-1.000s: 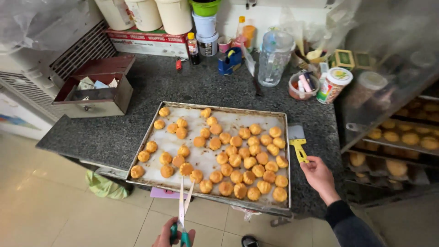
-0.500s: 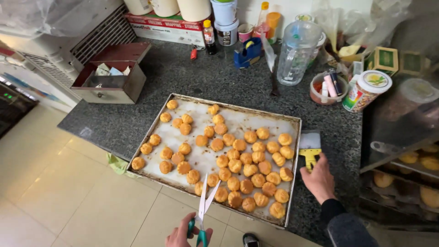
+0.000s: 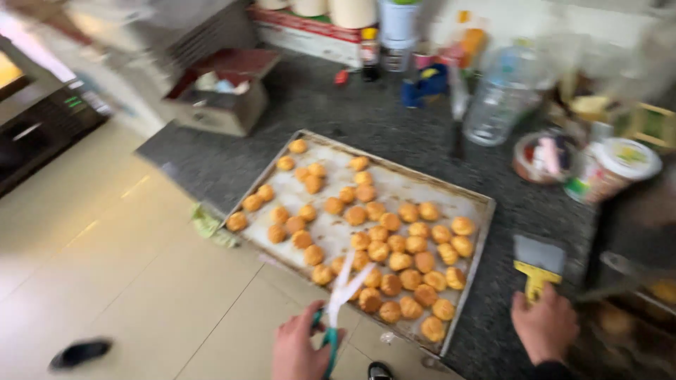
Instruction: The person retrieves a tray of small pastries from a rack, places it on a work surface, and uses a metal scraper and their hands to loosen and inspect the pastries.
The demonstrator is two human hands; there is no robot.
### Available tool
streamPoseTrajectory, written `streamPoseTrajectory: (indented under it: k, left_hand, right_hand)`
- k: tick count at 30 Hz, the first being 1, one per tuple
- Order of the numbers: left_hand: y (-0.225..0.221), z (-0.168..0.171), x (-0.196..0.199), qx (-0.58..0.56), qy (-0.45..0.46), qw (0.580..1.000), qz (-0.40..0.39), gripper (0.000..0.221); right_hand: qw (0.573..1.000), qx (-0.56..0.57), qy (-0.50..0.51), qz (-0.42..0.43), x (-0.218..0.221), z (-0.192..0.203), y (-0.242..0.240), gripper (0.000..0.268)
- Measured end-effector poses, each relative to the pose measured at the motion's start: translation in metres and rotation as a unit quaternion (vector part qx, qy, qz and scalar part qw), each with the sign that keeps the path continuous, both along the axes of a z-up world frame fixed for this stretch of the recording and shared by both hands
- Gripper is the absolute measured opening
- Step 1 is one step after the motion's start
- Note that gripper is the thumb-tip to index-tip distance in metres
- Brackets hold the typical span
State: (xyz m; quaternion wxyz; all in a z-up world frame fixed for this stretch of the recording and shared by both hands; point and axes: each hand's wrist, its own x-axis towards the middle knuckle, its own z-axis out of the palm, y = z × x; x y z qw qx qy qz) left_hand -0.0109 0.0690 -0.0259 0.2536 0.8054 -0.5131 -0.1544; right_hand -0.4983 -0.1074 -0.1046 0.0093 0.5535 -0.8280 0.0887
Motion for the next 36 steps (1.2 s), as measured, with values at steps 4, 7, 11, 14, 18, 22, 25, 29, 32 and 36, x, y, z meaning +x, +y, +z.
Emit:
streamPoseTrajectory:
  k: [4,7,11,14,18,22,25,29,32,36]
  left_hand:
    - [0.013,0.032,-0.019,-0.074,-0.044,0.996,-0.03,0.077]
    - [0.029,0.052,-0.026,-0.03,-0.013,0.999,-0.022,0.075]
    - [0.056,0.056,-0.02,0.015,0.02,1.0,-0.005,0.074]
    - [0.09,0.037,-0.007,-0.039,-0.005,0.999,0.023,0.072]
    - [0.141,0.034,0.019,0.005,0.01,0.998,0.059,0.069]
    - [0.201,0.036,0.046,0.031,0.03,0.995,0.093,0.074]
    - [0.244,0.032,0.059,0.081,0.061,0.987,0.121,0.075]
    - [0.296,0.002,0.074,0.093,0.079,0.978,0.17,0.077]
    - [0.319,-0.008,0.077,0.09,0.092,0.975,0.183,0.072]
    - [0.361,-0.064,0.069,0.033,0.059,0.978,0.198,0.078]
  right_hand:
    - [0.997,-0.059,0.051,0.027,-0.002,-0.022,0.003,0.073]
    - [0.989,-0.125,0.06,0.055,-0.002,-0.033,-0.002,0.07]
    - [0.956,-0.004,-0.28,0.09,0.023,-0.041,-0.006,0.048]
    - [0.822,0.07,-0.565,0.018,0.069,-0.057,0.014,0.04]
    - [0.801,0.051,-0.596,-0.04,0.089,-0.051,0.014,0.034]
    - [0.793,0.082,-0.6,-0.065,0.101,-0.03,0.016,0.029]
    - [0.801,0.081,-0.589,-0.076,0.111,0.003,0.011,0.031]
    - [0.825,0.075,-0.555,-0.078,0.127,0.075,0.015,0.039]
    - [0.809,0.086,-0.582,-0.003,0.102,0.08,-0.007,0.047]
    - [0.805,0.095,-0.585,0.0,0.084,0.047,-0.01,0.065]
